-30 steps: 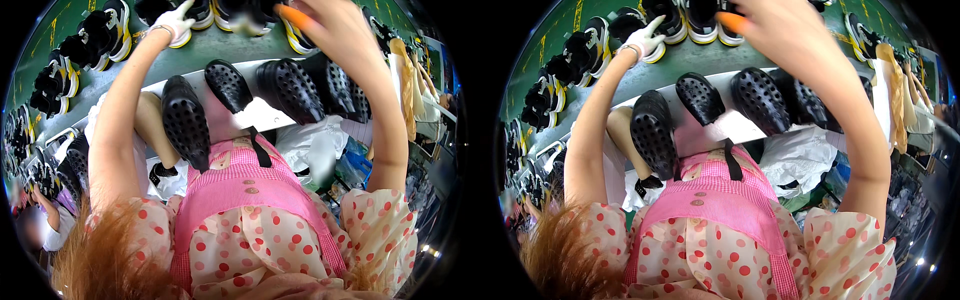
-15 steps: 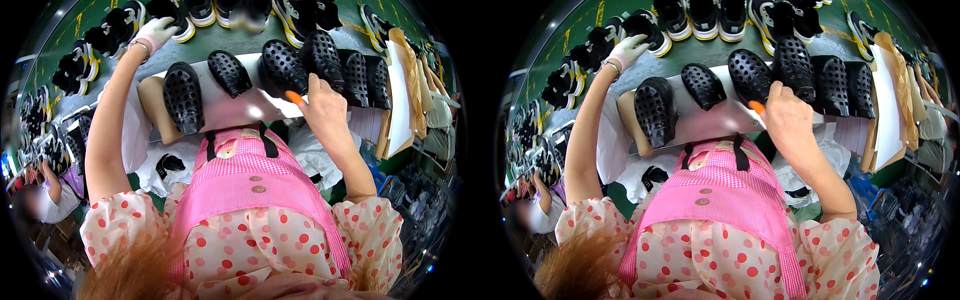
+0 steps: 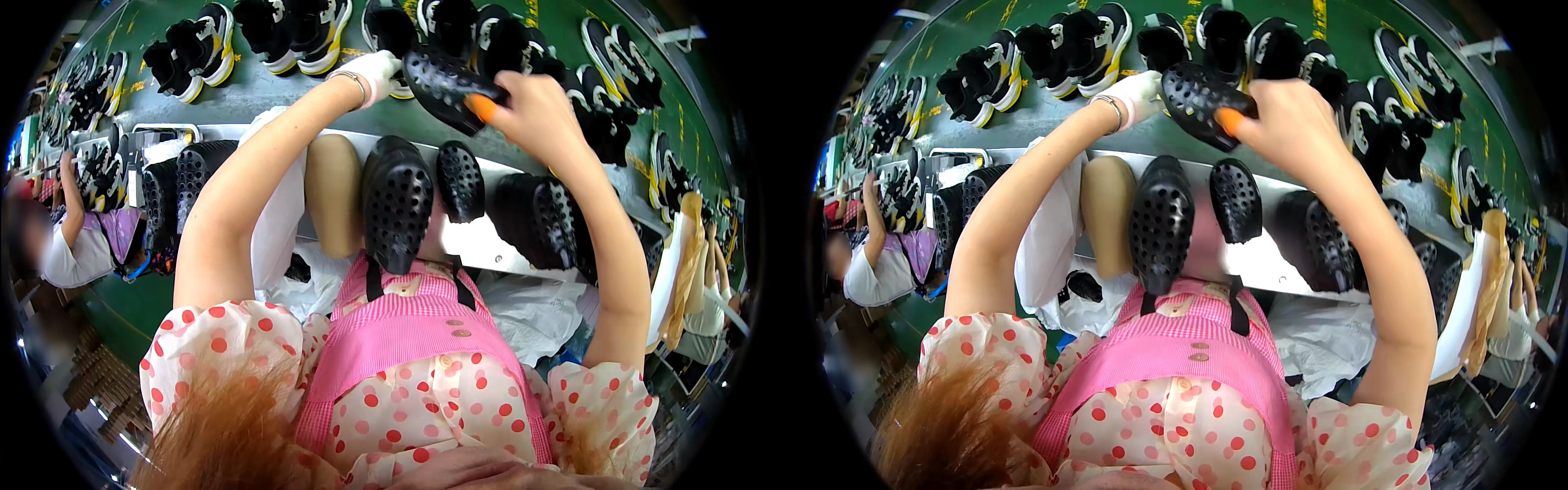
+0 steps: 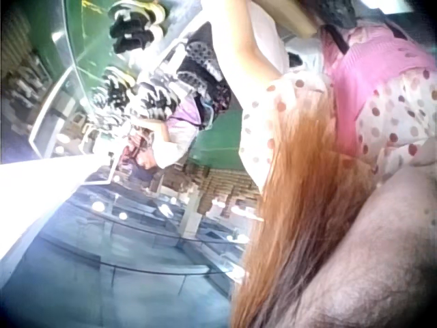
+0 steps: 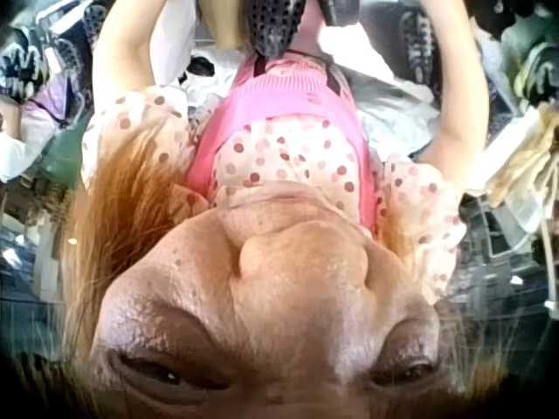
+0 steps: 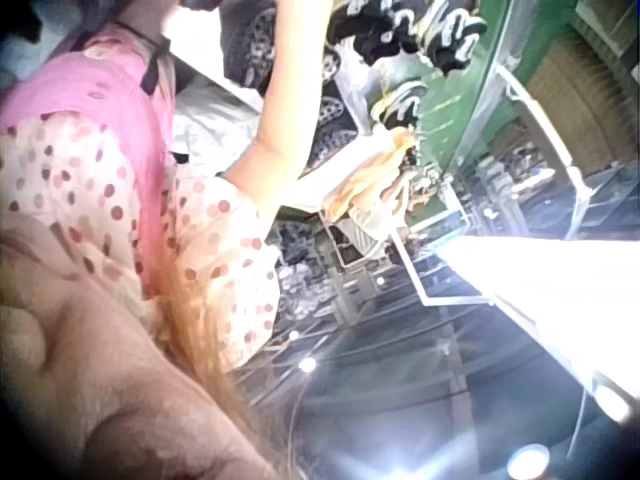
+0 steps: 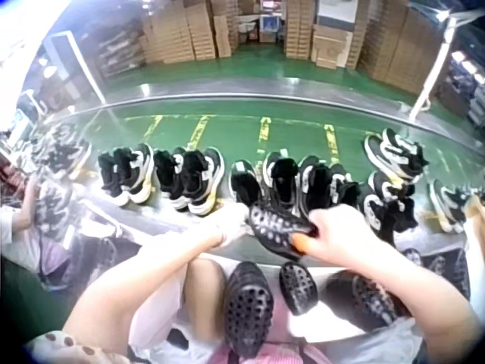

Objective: The person picks up black clogs from a white sack, places them on a table, and then picks up black and yellow sneakers from the table to place them back into the sack. The person repeats this process of swapping clogs and sneakers between the sack and the table.

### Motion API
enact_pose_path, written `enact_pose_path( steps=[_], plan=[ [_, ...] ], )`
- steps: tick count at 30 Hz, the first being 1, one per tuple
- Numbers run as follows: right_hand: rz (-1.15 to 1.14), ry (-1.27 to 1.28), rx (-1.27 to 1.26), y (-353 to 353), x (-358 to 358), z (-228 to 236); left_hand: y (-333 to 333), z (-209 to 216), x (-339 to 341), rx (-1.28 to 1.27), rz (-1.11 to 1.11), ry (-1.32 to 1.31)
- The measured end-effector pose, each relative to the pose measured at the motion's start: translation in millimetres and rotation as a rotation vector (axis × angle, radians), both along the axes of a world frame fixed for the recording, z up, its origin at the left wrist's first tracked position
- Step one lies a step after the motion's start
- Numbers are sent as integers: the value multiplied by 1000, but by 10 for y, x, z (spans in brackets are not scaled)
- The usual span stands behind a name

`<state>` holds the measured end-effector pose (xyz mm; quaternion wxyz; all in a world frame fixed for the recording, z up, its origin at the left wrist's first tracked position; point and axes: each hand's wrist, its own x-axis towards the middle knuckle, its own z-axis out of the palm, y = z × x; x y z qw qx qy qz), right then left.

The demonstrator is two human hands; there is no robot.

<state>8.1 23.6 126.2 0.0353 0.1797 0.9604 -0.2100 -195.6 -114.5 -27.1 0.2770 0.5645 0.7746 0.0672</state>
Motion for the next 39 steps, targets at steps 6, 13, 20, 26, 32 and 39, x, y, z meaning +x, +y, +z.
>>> enact_pose_path(
  steps=[6,13,20,26,32,39],
  plan=[
    [29,-436,-74,318,-1176,-474,-183,11,-180,42,-80,-59],
    [174,-123,335,-12,-1661,-1305,-49,21,-188,2,-55,-163],
    [-84,-247,200,-337,-2084,-1811,-49,-386,-311,-60,1,-134],
    [26,-136,158,-189,-2260,-2138,99,-488,-427,-195,24,-239],
    [175,-79,-78,68,-1946,-1708,225,71,-358,-284,-71,-38],
    [-114,-10,186,421,210,454,217,297,-401,-292,-33,426]
  ],
)
